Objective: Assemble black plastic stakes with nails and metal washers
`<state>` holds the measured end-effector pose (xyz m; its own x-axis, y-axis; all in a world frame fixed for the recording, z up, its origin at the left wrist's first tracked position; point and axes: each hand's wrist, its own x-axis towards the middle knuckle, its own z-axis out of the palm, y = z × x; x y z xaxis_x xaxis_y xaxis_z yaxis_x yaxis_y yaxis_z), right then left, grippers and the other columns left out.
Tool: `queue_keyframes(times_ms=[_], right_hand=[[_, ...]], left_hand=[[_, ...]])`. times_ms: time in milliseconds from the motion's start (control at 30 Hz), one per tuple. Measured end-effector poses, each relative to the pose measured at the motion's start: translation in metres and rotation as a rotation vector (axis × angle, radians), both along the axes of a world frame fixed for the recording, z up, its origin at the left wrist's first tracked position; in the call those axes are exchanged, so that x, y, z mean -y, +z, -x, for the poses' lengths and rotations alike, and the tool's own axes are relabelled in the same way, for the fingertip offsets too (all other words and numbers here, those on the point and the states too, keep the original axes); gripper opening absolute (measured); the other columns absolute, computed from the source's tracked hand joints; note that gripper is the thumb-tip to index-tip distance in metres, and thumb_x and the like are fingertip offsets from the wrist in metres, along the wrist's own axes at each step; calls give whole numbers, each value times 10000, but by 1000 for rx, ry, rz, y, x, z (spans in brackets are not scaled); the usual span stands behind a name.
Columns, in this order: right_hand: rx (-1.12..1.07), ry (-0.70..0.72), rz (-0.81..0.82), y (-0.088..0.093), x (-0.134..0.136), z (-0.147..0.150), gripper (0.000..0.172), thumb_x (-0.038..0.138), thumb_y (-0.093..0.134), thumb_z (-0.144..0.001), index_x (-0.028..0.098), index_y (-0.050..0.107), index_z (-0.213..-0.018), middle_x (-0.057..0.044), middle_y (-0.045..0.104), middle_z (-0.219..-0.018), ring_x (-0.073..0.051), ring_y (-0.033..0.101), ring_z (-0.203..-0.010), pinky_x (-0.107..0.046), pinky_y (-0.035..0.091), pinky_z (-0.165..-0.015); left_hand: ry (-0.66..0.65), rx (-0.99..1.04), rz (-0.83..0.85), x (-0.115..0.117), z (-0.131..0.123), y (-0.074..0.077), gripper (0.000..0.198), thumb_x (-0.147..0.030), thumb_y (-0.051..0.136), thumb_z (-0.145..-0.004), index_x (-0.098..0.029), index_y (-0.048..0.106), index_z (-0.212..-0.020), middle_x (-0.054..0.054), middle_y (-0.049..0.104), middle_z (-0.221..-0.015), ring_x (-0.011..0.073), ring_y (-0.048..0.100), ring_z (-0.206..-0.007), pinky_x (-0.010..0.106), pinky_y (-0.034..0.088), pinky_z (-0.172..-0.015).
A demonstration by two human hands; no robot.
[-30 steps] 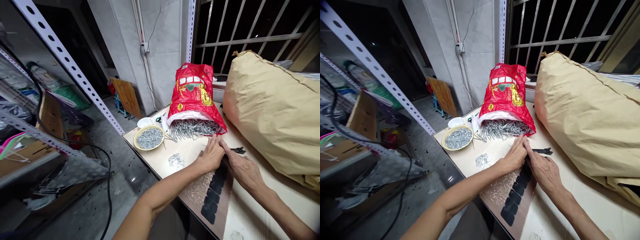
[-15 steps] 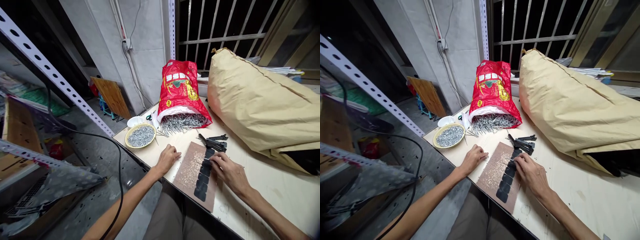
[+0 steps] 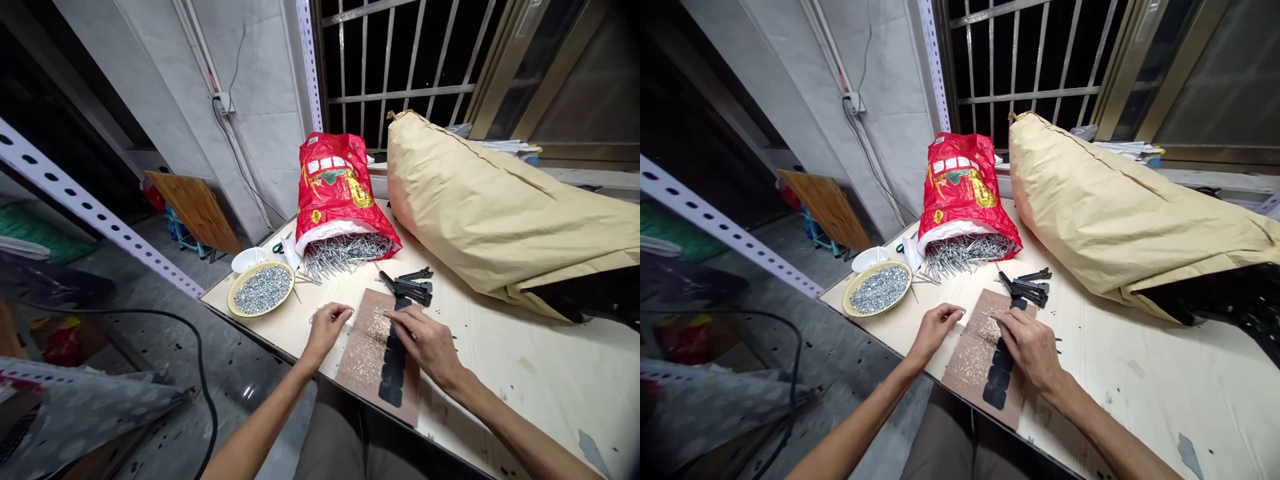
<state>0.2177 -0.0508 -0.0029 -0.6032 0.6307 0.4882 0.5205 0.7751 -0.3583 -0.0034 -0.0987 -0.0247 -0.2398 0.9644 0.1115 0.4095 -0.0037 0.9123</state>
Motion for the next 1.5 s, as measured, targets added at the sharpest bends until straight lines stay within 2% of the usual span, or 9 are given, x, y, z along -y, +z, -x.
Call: queue_keyframes(times_ms=[67, 133, 200, 300, 533, 833, 1067, 1233, 1500], right_hand=[[-3, 31, -9, 2, 1, 6, 252, 240, 402, -936, 242, 599, -1093, -26, 633, -932, -139, 599, -810, -242, 461, -695], [0, 42, -18, 4, 2, 9, 246, 237, 410, -935, 245, 604, -1087, -28, 634, -924, -142, 591, -801, -247, 449, -702], [-1, 39, -30, 5, 3, 9, 238, 248, 417, -937, 245, 610, -1075, -28, 633, -915, -140, 583, -794, -242, 436, -697], [11, 21, -61, 7, 5, 7, 235, 267, 416, -941, 240, 621, -1052, -28, 634, -889, -133, 573, -780, -231, 412, -683], [109, -41, -161, 16, 6, -1, 264, 264, 375, -956, 241, 634, -1003, -29, 632, -831, -138, 544, -732, -257, 350, -649], [185, -101, -289, 14, 13, -5, 245, 205, 387, -950, 220, 631, -950, -21, 615, -763, -133, 525, -731, -285, 308, -638], [181, -140, -297, 10, 15, -7, 233, 211, 393, -950, 204, 621, -905, -21, 613, -762, -141, 532, -744, -288, 302, -655], [136, -177, -227, 7, 16, -6, 246, 252, 391, -953, 200, 619, -877, -27, 618, -756, -134, 541, -701, -278, 321, -650], [-5, -124, 136, 3, 12, -9, 222, 322, 378, -949, 249, 587, -957, 9, 651, -851, -113, 608, -711, -217, 392, -589]], left_hand=[[39, 462, 88, 3, -9, 6, 260, -365, 657, -750, -130, 666, -861, 52, 631, -743, 133, 530, -647, 259, 407, -618], [25, 792, 146, 6, -20, 11, 307, -360, 735, -670, -112, 667, -838, 36, 625, -706, 96, 516, -586, 225, 407, -583], [4, 970, 179, 8, -29, 14, 312, -333, 780, -621, -102, 666, -796, 31, 624, -688, 79, 519, -575, 206, 420, -582], [-11, 1059, 203, 8, -39, 17, 299, -304, 792, -616, -91, 665, -784, 41, 637, -696, 76, 538, -591, 194, 444, -594], [6, 1023, 194, 5, -51, 22, 291, -297, 796, -606, -98, 664, -772, 35, 653, -684, 72, 555, -574, 191, 454, -595], [12, 703, 98, 3, -56, 22, 245, -332, 741, -662, -125, 690, -783, 26, 672, -693, 96, 570, -586, 206, 451, -593], [-11, 763, 152, 0, -64, 24, 286, -328, 745, -656, -119, 695, -844, 27, 668, -670, 93, 561, -549, 216, 472, -573], [3, 665, 120, -1, -68, 23, 287, -373, 711, -685, -123, 695, -824, 24, 657, -685, 103, 558, -572, 218, 482, -561], [50, 486, 80, -2, -72, 31, 258, -393, 683, -694, -138, 695, -730, 8, 633, -628, 106, 554, -533, 209, 468, -545]])
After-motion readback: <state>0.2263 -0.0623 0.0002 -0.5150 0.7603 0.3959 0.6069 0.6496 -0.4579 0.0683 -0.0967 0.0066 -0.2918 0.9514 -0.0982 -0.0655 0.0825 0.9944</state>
